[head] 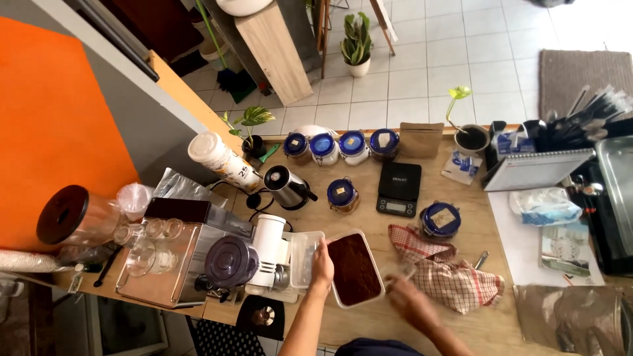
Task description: Transfer brown powder from a rectangular container to a small round container using a spoon.
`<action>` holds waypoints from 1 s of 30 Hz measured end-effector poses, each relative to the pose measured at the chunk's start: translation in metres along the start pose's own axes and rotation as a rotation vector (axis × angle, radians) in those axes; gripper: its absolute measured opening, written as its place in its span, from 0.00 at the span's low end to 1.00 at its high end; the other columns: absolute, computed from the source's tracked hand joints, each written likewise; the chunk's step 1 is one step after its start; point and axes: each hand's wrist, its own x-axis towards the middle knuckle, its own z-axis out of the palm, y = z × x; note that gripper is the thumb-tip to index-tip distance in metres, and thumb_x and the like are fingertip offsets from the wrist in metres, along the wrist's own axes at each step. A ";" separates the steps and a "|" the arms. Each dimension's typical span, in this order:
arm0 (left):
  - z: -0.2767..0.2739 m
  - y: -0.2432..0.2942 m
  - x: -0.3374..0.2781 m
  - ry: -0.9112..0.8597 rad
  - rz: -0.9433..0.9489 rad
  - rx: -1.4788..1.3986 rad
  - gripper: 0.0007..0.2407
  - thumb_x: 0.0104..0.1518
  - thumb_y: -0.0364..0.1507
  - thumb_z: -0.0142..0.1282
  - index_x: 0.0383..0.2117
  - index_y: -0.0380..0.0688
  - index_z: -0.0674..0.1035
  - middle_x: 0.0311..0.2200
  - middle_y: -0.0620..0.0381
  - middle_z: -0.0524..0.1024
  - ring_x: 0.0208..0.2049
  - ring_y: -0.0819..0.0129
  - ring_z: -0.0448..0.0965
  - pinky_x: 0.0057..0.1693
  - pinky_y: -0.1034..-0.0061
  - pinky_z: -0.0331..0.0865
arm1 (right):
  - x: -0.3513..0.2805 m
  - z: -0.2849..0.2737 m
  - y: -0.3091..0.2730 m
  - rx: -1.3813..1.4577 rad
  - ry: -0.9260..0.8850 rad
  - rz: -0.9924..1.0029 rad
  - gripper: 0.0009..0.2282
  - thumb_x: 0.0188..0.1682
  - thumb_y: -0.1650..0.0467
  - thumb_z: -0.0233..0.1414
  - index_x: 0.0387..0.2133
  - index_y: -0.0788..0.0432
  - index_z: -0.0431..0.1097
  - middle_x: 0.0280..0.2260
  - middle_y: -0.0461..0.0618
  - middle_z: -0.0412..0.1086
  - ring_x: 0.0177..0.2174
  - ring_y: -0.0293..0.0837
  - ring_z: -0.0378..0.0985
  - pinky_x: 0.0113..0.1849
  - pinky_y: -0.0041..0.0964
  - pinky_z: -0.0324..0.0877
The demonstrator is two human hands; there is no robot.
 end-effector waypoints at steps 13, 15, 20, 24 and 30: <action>0.060 -0.227 0.060 0.019 -0.065 0.100 0.24 0.66 0.46 0.34 0.40 0.37 0.80 0.36 0.51 0.81 0.37 0.64 0.79 0.49 0.71 0.72 | -0.023 -0.010 -0.078 2.324 0.265 0.370 0.10 0.46 0.75 0.50 0.30 0.47 0.78 0.52 0.41 0.73 0.56 0.42 0.68 0.64 0.64 0.40; 0.063 -0.219 0.063 -0.013 -0.050 0.090 0.24 0.67 0.45 0.34 0.45 0.37 0.80 0.43 0.51 0.83 0.43 0.64 0.82 0.54 0.73 0.72 | -0.033 -0.002 -0.087 2.313 0.244 0.528 0.16 0.43 0.79 0.51 0.36 0.44 0.80 0.46 0.37 0.78 0.53 0.38 0.72 0.64 0.63 0.42; 0.067 -0.154 0.059 -0.148 0.322 0.488 0.18 0.69 0.39 0.33 0.38 0.42 0.77 0.34 0.53 0.81 0.33 0.59 0.79 0.45 0.67 0.71 | -0.044 0.021 -0.162 1.807 -0.031 0.812 0.31 0.46 0.58 0.49 0.63 0.55 0.52 0.68 0.57 0.48 0.66 0.55 0.50 0.65 0.65 0.42; 0.073 -0.110 0.063 0.047 0.725 0.811 0.15 0.67 0.39 0.44 0.48 0.42 0.76 0.52 0.49 0.72 0.48 0.51 0.75 0.53 0.63 0.70 | -0.059 0.045 -0.157 1.867 -0.372 0.861 0.26 0.51 0.60 0.44 0.64 0.47 0.54 0.63 0.42 0.61 0.56 0.44 0.70 0.60 0.54 0.67; 0.091 -0.037 0.086 -0.049 0.996 0.823 0.27 0.68 0.36 0.43 0.70 0.42 0.49 0.72 0.33 0.43 0.72 0.42 0.50 0.73 0.55 0.53 | -0.050 0.070 -0.144 1.808 -0.080 1.202 0.18 0.47 0.65 0.51 0.50 0.56 0.66 0.55 0.48 0.68 0.49 0.44 0.75 0.45 0.38 0.76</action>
